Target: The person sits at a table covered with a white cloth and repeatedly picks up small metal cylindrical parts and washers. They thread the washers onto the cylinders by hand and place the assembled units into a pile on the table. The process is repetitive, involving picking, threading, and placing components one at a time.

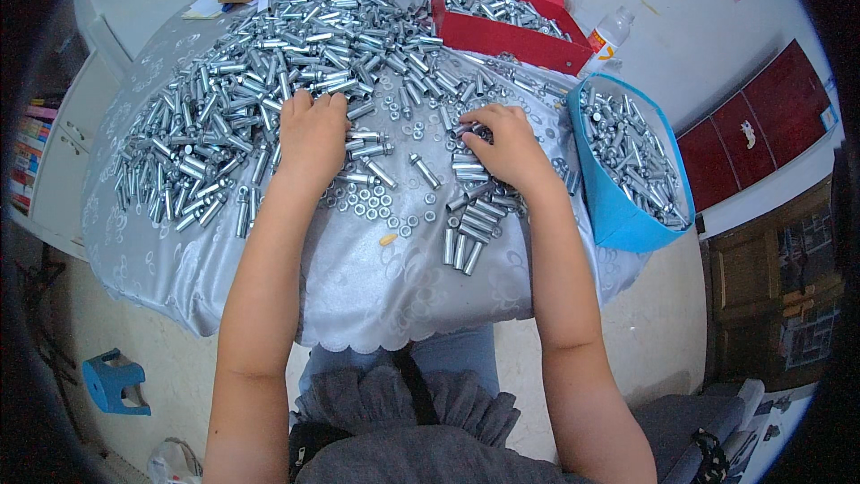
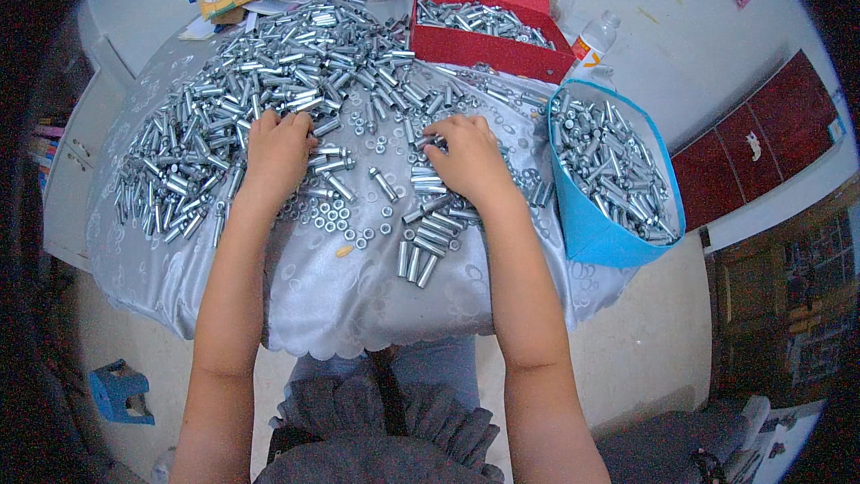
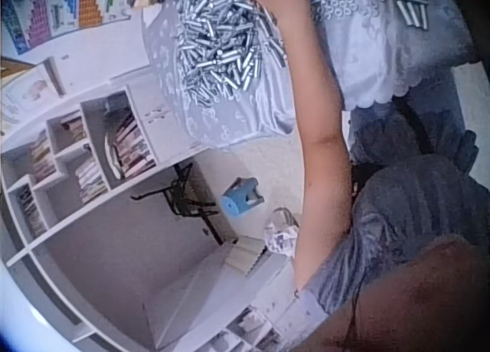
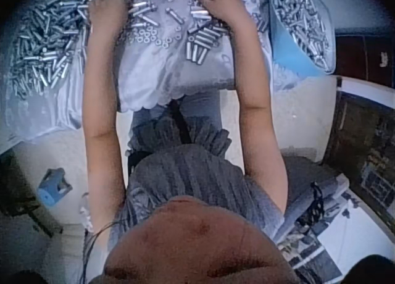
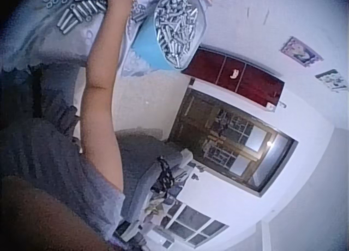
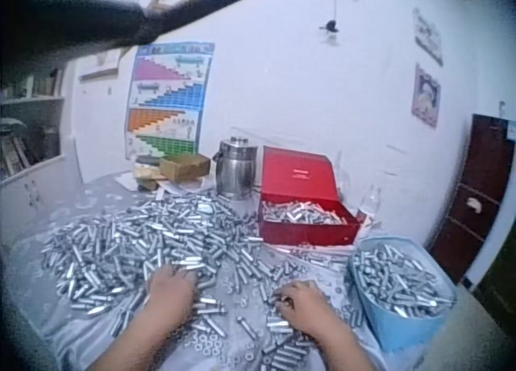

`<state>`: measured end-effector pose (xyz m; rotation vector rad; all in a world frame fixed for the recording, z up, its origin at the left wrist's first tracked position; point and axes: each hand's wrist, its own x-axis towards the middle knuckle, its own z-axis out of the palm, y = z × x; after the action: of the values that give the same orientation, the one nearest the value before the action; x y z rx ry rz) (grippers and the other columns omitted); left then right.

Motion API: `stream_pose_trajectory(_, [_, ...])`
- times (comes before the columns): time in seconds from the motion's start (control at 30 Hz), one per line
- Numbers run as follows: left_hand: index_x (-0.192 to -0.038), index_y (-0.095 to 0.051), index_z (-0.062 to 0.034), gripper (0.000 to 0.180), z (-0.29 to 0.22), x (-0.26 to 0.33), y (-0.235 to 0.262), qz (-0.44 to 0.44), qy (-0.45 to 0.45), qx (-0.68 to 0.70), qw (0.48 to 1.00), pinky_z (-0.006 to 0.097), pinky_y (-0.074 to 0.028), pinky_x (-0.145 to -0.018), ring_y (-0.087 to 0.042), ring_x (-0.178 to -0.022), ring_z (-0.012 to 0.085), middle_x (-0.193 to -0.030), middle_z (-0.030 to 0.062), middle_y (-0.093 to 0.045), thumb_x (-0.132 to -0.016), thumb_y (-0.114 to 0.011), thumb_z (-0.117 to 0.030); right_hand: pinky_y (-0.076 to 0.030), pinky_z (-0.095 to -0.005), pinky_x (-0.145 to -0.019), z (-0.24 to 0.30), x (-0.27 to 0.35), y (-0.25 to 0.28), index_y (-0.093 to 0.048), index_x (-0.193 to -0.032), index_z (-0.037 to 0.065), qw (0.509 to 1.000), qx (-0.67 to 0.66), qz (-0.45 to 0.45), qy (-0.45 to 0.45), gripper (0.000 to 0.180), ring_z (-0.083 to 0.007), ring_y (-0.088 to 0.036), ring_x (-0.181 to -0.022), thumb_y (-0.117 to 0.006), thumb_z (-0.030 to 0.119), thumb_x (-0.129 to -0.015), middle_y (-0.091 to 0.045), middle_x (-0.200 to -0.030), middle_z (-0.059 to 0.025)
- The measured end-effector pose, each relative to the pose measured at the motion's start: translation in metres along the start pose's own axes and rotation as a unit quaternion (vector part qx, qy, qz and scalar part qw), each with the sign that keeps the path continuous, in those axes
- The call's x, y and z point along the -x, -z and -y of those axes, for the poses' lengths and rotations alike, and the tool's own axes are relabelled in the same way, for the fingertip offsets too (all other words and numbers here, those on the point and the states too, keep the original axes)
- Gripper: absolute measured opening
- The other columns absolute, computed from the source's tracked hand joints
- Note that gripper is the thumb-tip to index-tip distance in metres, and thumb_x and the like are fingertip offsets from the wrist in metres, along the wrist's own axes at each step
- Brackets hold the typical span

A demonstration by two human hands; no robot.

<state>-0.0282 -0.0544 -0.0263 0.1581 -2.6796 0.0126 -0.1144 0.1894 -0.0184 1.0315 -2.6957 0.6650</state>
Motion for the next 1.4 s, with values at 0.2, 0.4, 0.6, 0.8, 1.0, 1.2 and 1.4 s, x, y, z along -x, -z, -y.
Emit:
stream_pose_trajectory(0.2, [-0.084,-0.060,-0.0058,0.015,0.002,0.004,-0.003,-0.071,-0.011,-0.021,0.997,0.038,-0.037,-0.078,-0.049,-0.087,0.0265,-0.088,0.0081,-0.058,-0.070,-0.054,-0.005,-0.036,-0.0368,-0.091,0.002,0.002,0.001,-0.062,-0.098,0.008,1.000,-0.015,0.001,0.003,0.024,-0.0306,-0.047,-0.101,-0.061,0.018,-0.076,-0.059,-0.099,-0.0122])
stream_pose_trajectory(0.4, [-0.087,-0.064,-0.0066,0.020,0.004,0.005,-0.011,-0.101,-0.030,-0.067,0.992,0.036,-0.037,-0.075,-0.049,-0.086,0.0252,-0.086,0.0083,-0.060,-0.069,-0.054,-0.009,-0.036,-0.0366,-0.091,0.001,0.003,0.000,-0.061,-0.100,0.009,1.000,-0.001,-0.001,0.004,0.025,-0.0306,-0.048,-0.101,-0.060,0.019,-0.076,-0.057,-0.103,-0.0121])
stream_pose_trajectory(0.6, [-0.076,-0.064,-0.0073,0.012,0.004,0.001,0.002,-0.058,-0.010,-0.033,0.998,0.036,-0.037,-0.071,-0.050,-0.082,0.0253,-0.073,0.0074,-0.060,-0.068,-0.055,-0.008,-0.037,-0.0371,-0.090,0.003,0.003,0.001,-0.061,-0.101,0.010,1.000,0.007,0.013,-0.005,0.026,-0.0294,-0.048,-0.101,-0.059,0.019,-0.077,-0.057,-0.103,-0.0114])
stream_pose_trajectory(0.8, [-0.077,-0.063,-0.0082,0.013,0.008,0.002,-0.009,-0.094,-0.011,-0.044,0.995,0.036,-0.037,-0.073,-0.050,-0.084,0.0257,-0.077,0.0069,-0.061,-0.068,-0.054,-0.006,-0.038,-0.0414,-0.087,-0.002,0.003,-0.006,-0.062,-0.097,0.012,1.000,0.010,-0.003,0.002,0.022,-0.0305,-0.048,-0.100,-0.059,0.017,-0.076,-0.056,-0.103,-0.0093])
stream_pose_trajectory(1.0, [-0.082,-0.064,-0.0089,0.014,0.009,0.000,-0.003,-0.021,0.010,0.009,1.000,0.038,-0.037,-0.079,-0.050,-0.086,0.0256,-0.083,0.0044,-0.062,-0.070,-0.058,-0.009,-0.039,-0.0407,-0.085,-0.003,0.002,-0.003,-0.062,-0.094,0.010,0.999,-0.033,0.008,0.015,0.020,-0.0312,-0.050,-0.096,-0.060,0.013,-0.074,-0.058,-0.098,-0.0106])
stream_pose_trajectory(1.2, [-0.084,-0.063,-0.0095,0.015,0.006,0.001,-0.002,-0.033,0.000,-0.020,0.999,0.037,-0.036,-0.079,-0.050,-0.085,0.0251,-0.082,0.0047,-0.061,-0.070,-0.058,-0.008,-0.039,-0.0413,-0.084,0.008,0.001,0.004,-0.061,-0.090,0.008,1.000,-0.007,0.021,-0.021,0.020,-0.0310,-0.051,-0.093,-0.061,0.014,-0.071,-0.059,-0.093,-0.0125])
stream_pose_trajectory(1.4, [-0.087,-0.061,-0.0071,0.011,-0.007,-0.005,0.012,-0.101,0.055,0.210,0.971,0.035,-0.040,-0.077,-0.055,-0.085,0.0247,-0.087,0.0090,-0.062,-0.077,-0.058,-0.010,-0.038,-0.0404,-0.084,0.010,0.002,0.006,-0.060,-0.087,0.006,1.000,-0.016,0.003,-0.001,0.020,-0.0312,-0.053,-0.091,-0.062,0.015,-0.070,-0.060,-0.089,-0.0130])
